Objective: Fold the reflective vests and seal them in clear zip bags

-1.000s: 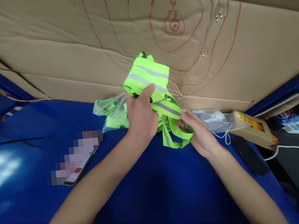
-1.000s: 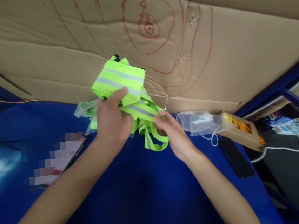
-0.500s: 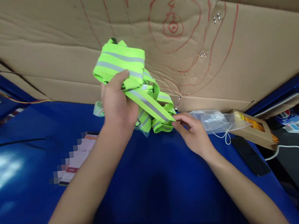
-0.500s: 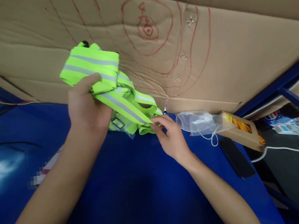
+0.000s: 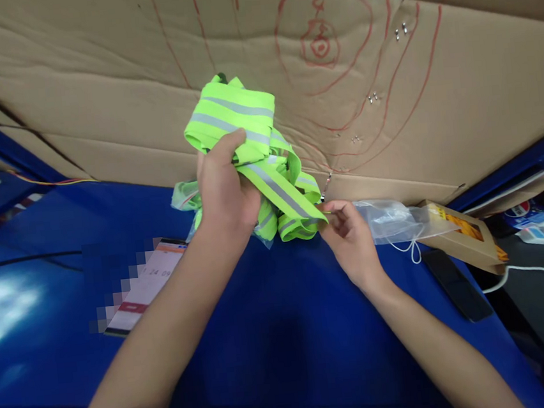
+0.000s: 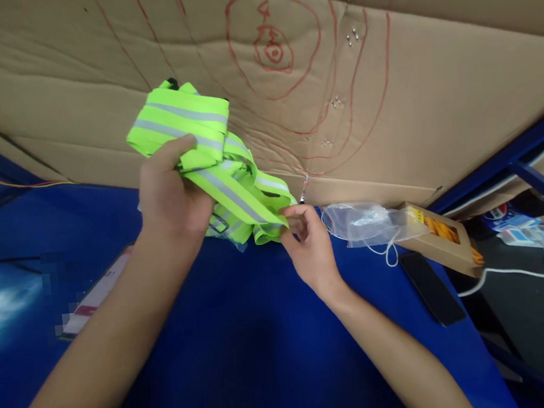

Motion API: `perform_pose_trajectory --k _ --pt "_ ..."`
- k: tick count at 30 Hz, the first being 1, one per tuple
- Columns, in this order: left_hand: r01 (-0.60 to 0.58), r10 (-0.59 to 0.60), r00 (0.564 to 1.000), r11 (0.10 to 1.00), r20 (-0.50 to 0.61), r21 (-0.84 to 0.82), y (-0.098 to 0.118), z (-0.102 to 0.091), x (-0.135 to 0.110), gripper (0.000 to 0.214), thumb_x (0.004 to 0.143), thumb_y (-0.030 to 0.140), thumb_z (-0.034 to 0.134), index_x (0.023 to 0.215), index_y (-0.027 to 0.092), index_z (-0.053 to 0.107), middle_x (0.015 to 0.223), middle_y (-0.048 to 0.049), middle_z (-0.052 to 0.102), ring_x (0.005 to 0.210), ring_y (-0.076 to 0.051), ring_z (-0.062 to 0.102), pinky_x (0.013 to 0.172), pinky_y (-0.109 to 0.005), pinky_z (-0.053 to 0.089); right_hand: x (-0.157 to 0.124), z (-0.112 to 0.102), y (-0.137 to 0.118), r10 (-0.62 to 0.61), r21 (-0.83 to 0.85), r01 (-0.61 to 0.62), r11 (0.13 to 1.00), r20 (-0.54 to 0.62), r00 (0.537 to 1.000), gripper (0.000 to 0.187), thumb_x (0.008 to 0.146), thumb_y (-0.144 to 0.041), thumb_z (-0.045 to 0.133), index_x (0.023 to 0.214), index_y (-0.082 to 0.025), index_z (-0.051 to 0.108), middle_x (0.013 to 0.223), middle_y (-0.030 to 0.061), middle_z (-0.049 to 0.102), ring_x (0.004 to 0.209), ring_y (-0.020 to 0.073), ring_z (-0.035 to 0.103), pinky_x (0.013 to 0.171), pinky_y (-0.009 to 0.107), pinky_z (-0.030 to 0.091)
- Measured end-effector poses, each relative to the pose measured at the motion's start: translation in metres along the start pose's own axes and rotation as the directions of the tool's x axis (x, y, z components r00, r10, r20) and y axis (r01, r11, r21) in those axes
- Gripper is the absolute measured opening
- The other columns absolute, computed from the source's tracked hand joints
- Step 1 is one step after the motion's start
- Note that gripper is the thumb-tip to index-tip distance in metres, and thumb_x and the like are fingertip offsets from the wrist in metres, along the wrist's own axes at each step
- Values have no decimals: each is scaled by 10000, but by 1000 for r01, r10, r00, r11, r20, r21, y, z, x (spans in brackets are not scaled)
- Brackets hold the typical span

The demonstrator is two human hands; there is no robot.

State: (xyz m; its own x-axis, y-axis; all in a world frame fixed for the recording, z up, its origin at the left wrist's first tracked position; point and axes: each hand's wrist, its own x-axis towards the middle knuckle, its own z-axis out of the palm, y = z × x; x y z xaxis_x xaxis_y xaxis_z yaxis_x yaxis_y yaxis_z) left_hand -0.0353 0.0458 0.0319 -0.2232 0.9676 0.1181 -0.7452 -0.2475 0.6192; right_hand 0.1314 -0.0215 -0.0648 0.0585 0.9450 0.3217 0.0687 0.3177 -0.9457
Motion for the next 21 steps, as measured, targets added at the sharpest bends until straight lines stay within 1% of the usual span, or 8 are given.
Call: perform_pose_trajectory --k 4,8,10,12,14,15,18,21 --pt "-107 107 992 994 63 -6 -3 -4 2 572 832 35 597 1333 308 628 1079 -3 778 1137 -269 704 1044 -497 578 1 -3 -3 -126 -125 105 987 -177 976 103 934 -320 695 1010 -251 696 1270 70 668 1194 210 663 1029 390 550" --pt "-94 91 988 996 128 11 -3 -6 3 521 823 58 615 1249 354 667 982 31 789 1255 -272 661 1124 -504 533 -6 -6 -10 -228 -146 200 969 -216 949 88 1006 -264 638 1037 -268 721 1153 49 759 1118 211 719 997 406 573" --pt "-53 53 990 999 129 -2 -1 -8 5 477 823 61 609 1228 304 678 982 -2 790 1274 -288 656 1120 -520 535 -11 -7 -18 -330 -192 300 935 -154 931 147 1009 -199 631 1082 -291 719 1079 27 775 1020 195 739 923 374 590" --pt "-17 17 991 1000 134 1 2 -10 7 434 825 68 609 1205 264 684 1033 -29 792 1293 -300 647 1107 -526 544 -17 -10 -28 -412 -216 411 886 40 910 256 1002 -128 614 1156 -312 706 1066 16 769 1000 184 733 899 354 588" --pt "-3 1 990 1000 144 12 4 -11 10 385 827 86 625 1163 264 689 1060 -29 794 1303 -302 641 1108 -521 548 -21 -13 -38 -421 -177 469 865 252 871 340 997 -77 585 1217 -317 679 1098 21 756 1036 182 723 915 348 584" --pt "2 -5 988 1000 151 14 5 -12 10 358 827 96 638 1137 269 691 1057 -24 795 1309 -302 636 1115 -520 545 -22 -14 -43 -404 -153 466 871 316 858 359 997 -63 571 1234 -315 664 1115 26 748 1045 182 720 911 343 585" --pt "38 -38 986 999 160 5 4 -11 8 276 828 112 666 1054 270 692 1023 -28 795 1345 -308 613 1141 -528 531 -22 -16 -51 -346 -134 406 904 330 878 357 992 -47 555 1226 -308 619 1092 22 715 970 161 715 826 301 581" --pt "75 -73 982 997 176 -6 4 -7 2 195 853 119 652 997 247 687 1044 -61 792 1384 -318 587 1142 -538 529 -18 -16 -48 -393 -239 468 851 304 868 287 972 -30 538 1099 -279 604 1062 21 666 989 162 676 867 315 550"
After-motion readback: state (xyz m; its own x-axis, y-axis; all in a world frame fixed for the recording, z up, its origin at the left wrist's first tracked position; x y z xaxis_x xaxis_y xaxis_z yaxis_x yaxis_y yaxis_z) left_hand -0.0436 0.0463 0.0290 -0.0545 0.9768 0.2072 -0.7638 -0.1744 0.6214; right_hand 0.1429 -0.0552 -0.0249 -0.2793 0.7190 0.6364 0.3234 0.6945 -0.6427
